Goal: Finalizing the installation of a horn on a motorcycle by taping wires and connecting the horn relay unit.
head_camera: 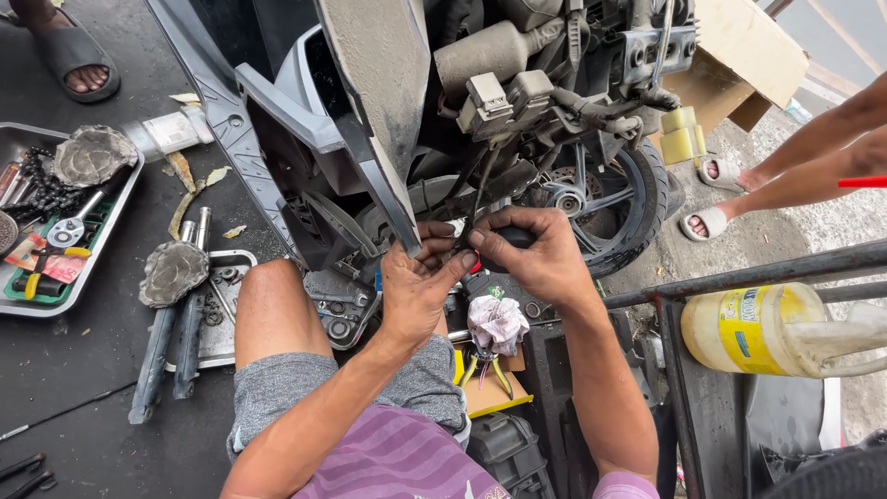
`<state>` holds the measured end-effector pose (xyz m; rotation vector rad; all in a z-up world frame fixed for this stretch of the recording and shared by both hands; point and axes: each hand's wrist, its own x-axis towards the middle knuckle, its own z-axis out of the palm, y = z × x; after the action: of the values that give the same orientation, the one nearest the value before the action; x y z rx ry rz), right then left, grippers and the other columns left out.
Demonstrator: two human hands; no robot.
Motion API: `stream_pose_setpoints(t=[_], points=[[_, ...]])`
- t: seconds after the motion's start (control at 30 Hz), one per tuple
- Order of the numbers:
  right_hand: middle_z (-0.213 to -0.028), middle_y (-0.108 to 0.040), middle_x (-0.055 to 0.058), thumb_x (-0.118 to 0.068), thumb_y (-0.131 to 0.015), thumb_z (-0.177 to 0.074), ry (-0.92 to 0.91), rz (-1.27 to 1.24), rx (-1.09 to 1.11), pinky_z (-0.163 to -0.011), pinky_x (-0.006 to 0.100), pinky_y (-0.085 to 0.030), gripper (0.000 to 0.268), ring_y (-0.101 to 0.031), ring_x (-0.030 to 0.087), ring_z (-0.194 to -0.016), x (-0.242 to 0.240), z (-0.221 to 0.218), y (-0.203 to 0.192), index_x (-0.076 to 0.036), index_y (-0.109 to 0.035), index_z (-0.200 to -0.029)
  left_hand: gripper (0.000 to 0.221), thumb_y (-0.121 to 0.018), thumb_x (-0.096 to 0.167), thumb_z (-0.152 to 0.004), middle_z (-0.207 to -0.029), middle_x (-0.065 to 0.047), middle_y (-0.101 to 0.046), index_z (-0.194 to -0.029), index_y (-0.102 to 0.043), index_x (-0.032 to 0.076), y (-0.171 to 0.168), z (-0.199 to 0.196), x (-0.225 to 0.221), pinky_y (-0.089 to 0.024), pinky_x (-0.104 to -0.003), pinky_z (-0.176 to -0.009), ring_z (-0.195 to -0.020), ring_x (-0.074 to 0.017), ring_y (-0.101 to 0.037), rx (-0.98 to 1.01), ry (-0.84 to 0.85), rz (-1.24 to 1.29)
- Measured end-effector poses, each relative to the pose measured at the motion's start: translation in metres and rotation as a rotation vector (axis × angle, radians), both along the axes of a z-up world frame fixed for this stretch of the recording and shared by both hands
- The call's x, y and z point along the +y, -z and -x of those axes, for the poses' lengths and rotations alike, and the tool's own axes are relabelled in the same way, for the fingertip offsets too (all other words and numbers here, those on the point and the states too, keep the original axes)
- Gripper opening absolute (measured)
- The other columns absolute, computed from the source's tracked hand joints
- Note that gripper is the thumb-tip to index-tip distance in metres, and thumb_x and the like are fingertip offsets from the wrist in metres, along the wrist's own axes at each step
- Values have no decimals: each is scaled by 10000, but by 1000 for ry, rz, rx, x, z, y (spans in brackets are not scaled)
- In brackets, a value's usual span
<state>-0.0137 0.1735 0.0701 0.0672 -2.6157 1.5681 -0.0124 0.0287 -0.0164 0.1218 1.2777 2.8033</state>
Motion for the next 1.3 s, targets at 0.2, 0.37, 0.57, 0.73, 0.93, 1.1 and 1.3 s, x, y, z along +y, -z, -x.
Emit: stream_pose_setpoints(t=[0.2,0.37,0.57,0.73,0.93,1.1,1.3], points=[[-538,-615,50,-131,-819,-800,13,52,-15,-442,191,-446,70,-557,57,-514,12,5,16,-69,-788,-815,324,-845,10,-806,-966,-177,-780,-1076,-672,-42,14,2,5,-632,-271,-775,-862,-170,-758,-46,58,-116],[-532,-612,64,-111,-819,-797,-10,7,27,-421,199,-392,54,-517,64,-482,9,4,9,-63,-804,-817,249,-805,-42,-828,-982,-190,-773,-1044,-682,-27,29,6,9,-624,-311,-820,-932,-229,-760,-122,145,-250],[-548,-604,88,-110,-823,-792,-74,-12,32,-438,215,-363,76,-486,72,-506,7,-3,0,-58,-816,-846,226,-813,-37,-826,-949,-140,-773,-1003,-687,21,26,8,8,-612,-276,-810,-913,-185,-752,-164,168,-262],[-584,-625,76,-151,-848,-776,-26,-21,8,-471,208,-386,149,-521,75,-542,4,-3,-5,-51,-814,-881,199,-791,-25,-846,-920,-166,-770,-1013,-693,21,30,7,11,-623,-292,-812,-879,-215,-760,-157,170,-276],[-603,-634,111,-166,-879,-743,9,-107,21,-478,275,-394,188,-532,118,-570,0,-2,-7,-36,-795,-851,181,-808,-57,-823,-877,-171,-778,-972,-714,-17,20,3,11,-626,-295,-806,-861,-204,-765,-42,51,-144],[-582,-611,100,-114,-846,-749,-94,-135,162,-513,293,-409,97,-531,140,-544,7,1,0,-66,-801,-822,226,-831,-37,-801,-881,-175,-779,-994,-715,-43,22,3,11,-631,-278,-765,-851,-191,-765,-83,55,-165],[-567,-541,-13,-207,-818,-838,47,-605,677,-631,301,-471,81,-587,190,-527,-5,-9,13,-189,-780,-769,265,-816,-3,-841,-878,-155,-758,-1076,-704,-54,12,4,11,-631,-274,-742,-822,-169,-747,-58,30,-35]])
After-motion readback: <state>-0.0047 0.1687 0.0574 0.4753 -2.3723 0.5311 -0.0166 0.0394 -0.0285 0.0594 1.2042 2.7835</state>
